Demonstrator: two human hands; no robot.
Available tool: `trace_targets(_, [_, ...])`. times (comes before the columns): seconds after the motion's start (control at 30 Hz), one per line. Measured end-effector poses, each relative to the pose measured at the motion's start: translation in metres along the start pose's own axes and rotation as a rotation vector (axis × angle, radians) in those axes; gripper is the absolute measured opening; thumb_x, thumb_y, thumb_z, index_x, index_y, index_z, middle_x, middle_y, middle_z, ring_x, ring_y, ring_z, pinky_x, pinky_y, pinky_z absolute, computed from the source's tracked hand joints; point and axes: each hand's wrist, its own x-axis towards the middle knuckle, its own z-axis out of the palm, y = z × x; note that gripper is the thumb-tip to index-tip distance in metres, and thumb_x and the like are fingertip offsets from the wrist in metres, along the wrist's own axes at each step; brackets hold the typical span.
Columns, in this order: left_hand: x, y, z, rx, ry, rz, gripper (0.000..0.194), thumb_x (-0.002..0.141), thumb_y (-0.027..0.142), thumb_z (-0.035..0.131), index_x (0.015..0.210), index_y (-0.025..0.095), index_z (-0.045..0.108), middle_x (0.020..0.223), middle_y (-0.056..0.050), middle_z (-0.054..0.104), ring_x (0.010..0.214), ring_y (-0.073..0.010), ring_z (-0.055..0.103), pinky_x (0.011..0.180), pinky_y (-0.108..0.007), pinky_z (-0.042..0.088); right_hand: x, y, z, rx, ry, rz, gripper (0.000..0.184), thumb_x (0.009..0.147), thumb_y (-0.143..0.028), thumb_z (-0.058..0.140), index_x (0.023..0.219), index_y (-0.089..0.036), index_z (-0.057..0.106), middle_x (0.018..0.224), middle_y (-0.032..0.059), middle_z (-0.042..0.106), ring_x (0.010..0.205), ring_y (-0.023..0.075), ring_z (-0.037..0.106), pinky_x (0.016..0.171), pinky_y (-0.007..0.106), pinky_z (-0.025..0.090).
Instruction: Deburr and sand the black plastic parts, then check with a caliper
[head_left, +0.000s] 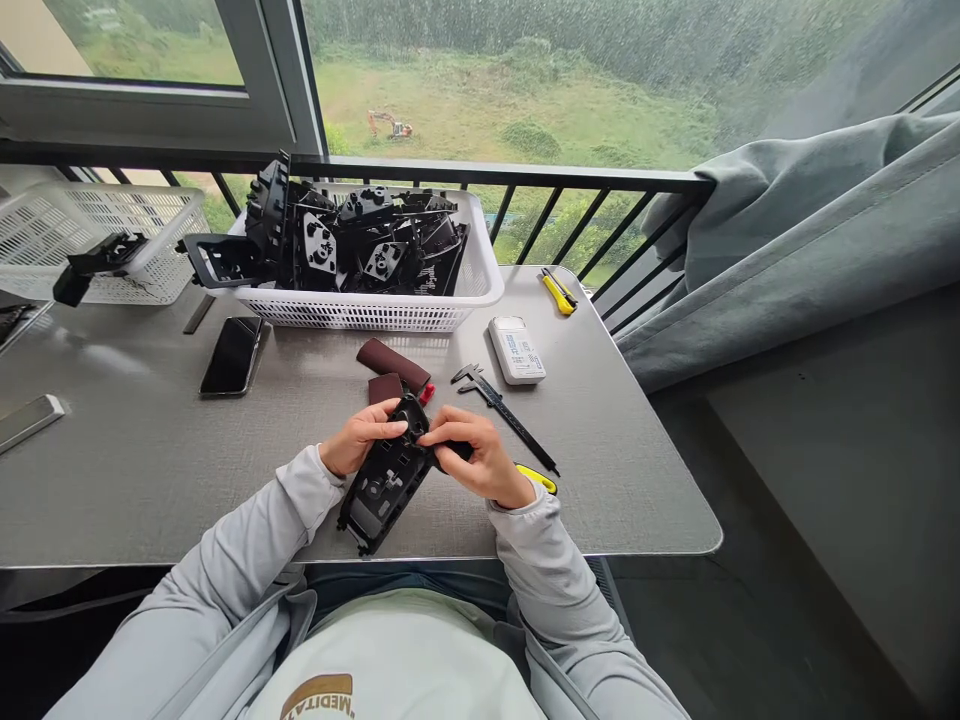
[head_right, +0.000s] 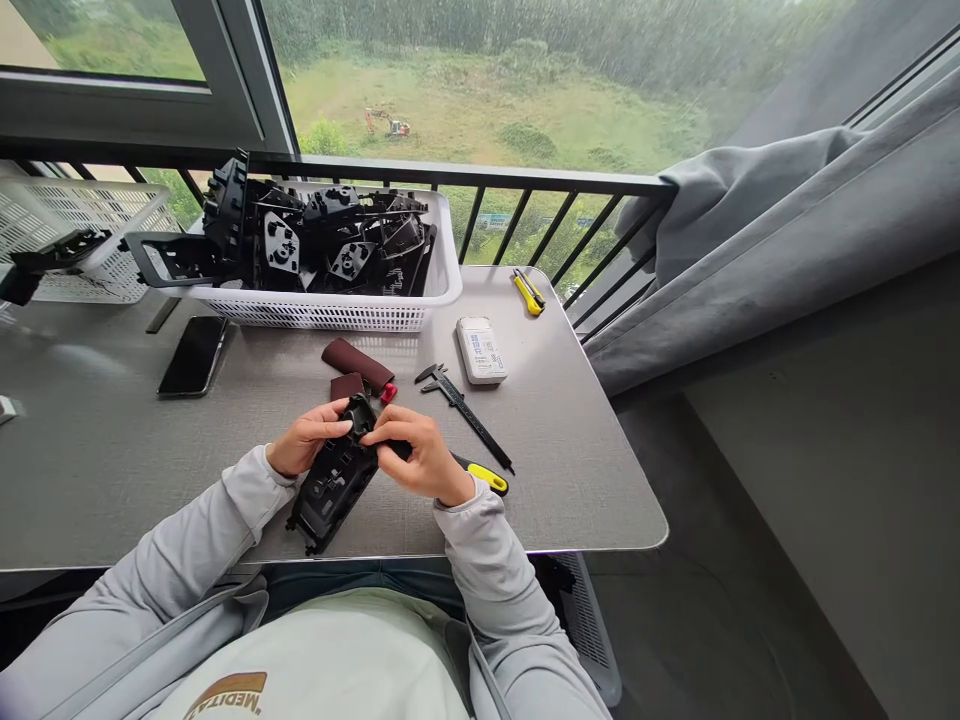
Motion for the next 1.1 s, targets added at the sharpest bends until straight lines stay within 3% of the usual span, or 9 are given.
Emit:
trace_targets(0.07, [0.0, 0.001, -0.001, -0.001, 0.01, 0.012, 0.031, 0.072, 0.025, 0.078, 0.099, 0.015, 0.066, 0.079, -0.004, 0.072, 0.064, -0.0154, 0.068, 0.063, -0.025, 0.052, 0.0, 0.0, 0.001, 0.011, 0.018, 0.031, 0.027, 0.078, -0.007, 0.05, 0.082, -0.021, 0.073, 0.072, 0.001, 0.061, 0.063, 0.0125, 0.058, 0.059, 0.026, 0.048])
trace_targets(0.2, [0.0, 0.001, -0.001, -0.01, -0.005, 0.002, 0.033, 0.07, 0.024, 0.079, 0.1, 0.015, 0.067, 0.081, -0.004, 0.072, 0.066, -0.0159, 0.068, 0.063, -0.025, 0.051, 0.001, 0.004, 0.006, -0.073, 0.202, 0.1, 0.026, 0.082, -0.011, 0.052, 0.089, -0.021, 0.075, 0.074, 0.0021, 0.061, 0.066, 0.0137, 0.058, 0.062, 0.028, 0.05])
trace_targets(0.53, [0.0, 0.006, -0.004, 0.025, 0.054, 0.039, 0.035, 0.067, 0.026, 0.082, 0.097, 0.015, 0.067, 0.078, -0.003, 0.072, 0.064, -0.0154, 0.068, 0.062, -0.025, 0.052, -0.002, 0.001, 0.004, -0.034, 0.041, -0.011, 0.028, 0.079, -0.007, 0.052, 0.09, -0.02, 0.074, 0.071, 0.0004, 0.06, 0.06, 0.0113, 0.056, 0.055, 0.024, 0.045])
trace_targets(0.67, [0.001, 0.001, -0.005, 0.02, 0.006, -0.015, 0.043, 0.066, 0.026, 0.082, 0.106, 0.015, 0.067, 0.082, -0.005, 0.073, 0.066, -0.0167, 0.069, 0.064, -0.025, 0.053, 0.0, 0.003, 0.007, -0.067, 0.246, 0.112, 0.024, 0.084, -0.011, 0.053, 0.091, -0.021, 0.074, 0.077, 0.0023, 0.062, 0.068, 0.0136, 0.06, 0.063, 0.027, 0.049])
trace_targets(0.73, [0.003, -0.003, -0.006, 0.024, -0.029, -0.058, 0.046, 0.066, 0.025, 0.082, 0.109, 0.015, 0.067, 0.082, -0.006, 0.073, 0.066, -0.0171, 0.069, 0.065, -0.026, 0.053, 0.001, 0.005, 0.01, -0.078, 0.286, 0.136, 0.023, 0.085, -0.011, 0.054, 0.092, -0.02, 0.074, 0.078, 0.0029, 0.062, 0.07, 0.0142, 0.061, 0.065, 0.028, 0.05])
trace_targets(1.1, [0.003, 0.003, -0.007, 0.019, 0.011, -0.015, 0.037, 0.069, 0.024, 0.08, 0.1, 0.013, 0.067, 0.08, -0.006, 0.074, 0.065, -0.0172, 0.07, 0.063, -0.025, 0.054, -0.003, 0.001, 0.004, -0.042, 0.03, 0.016, 0.025, 0.08, -0.007, 0.053, 0.087, -0.02, 0.073, 0.074, 0.0018, 0.06, 0.064, 0.0125, 0.057, 0.059, 0.025, 0.047])
